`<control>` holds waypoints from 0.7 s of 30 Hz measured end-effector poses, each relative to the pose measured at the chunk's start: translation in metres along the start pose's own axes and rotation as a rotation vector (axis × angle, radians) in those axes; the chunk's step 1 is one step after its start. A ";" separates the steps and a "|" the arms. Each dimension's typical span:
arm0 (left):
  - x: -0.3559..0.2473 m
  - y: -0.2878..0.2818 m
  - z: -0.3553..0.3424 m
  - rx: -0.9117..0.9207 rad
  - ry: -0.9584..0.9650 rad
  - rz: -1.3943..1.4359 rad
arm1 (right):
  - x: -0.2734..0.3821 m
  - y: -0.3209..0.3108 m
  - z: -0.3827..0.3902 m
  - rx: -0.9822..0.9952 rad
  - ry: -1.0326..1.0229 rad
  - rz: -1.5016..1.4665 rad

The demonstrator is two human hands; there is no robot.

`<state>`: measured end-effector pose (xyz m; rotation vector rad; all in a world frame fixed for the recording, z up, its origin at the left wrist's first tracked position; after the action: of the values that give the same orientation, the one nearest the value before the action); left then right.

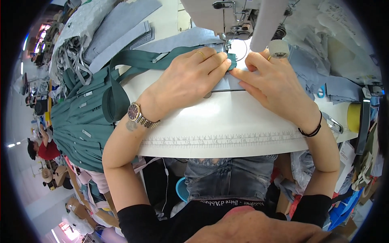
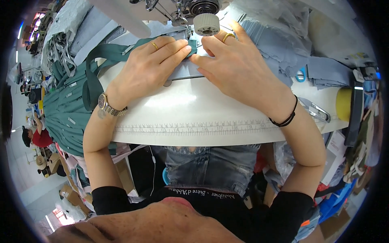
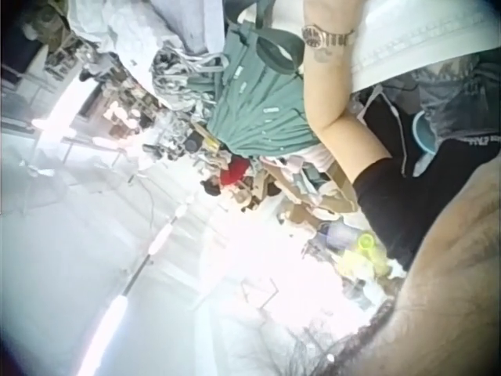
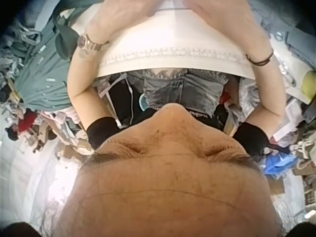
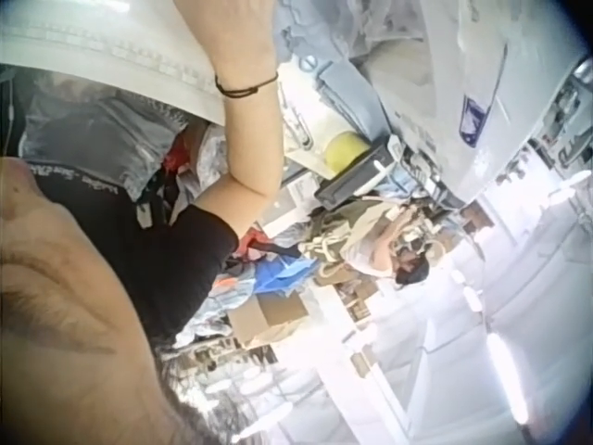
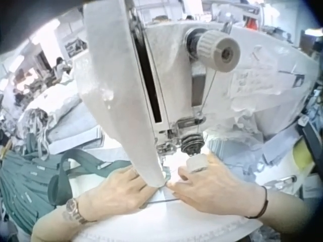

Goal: Sewing fabric straps and edging onto fabric panels using an industrial sewing machine.

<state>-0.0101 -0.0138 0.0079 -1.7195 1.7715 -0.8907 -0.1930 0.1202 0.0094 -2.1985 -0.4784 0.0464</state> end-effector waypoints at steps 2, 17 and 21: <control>-0.003 -0.002 0.000 0.011 0.012 -0.015 | 0.000 0.001 0.000 0.011 0.009 -0.018; 0.001 -0.001 0.018 0.005 -0.150 0.227 | -0.016 -0.003 0.000 0.022 -0.034 -0.132; 0.002 0.000 0.018 0.013 -0.153 0.208 | -0.019 0.000 -0.002 0.040 -0.038 -0.126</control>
<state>0.0032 -0.0179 -0.0036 -1.5186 1.7977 -0.6628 -0.2098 0.1119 0.0077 -2.1272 -0.6317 0.0296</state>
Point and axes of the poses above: each hand's wrist, its own z-axis away from the middle knuckle, its own y-axis out of the palm, x = y × z, the point moved 1 cm from there along -z, towards the middle knuckle, and after that the axes turned 14 degrees about -x, right-handed, at the moved point
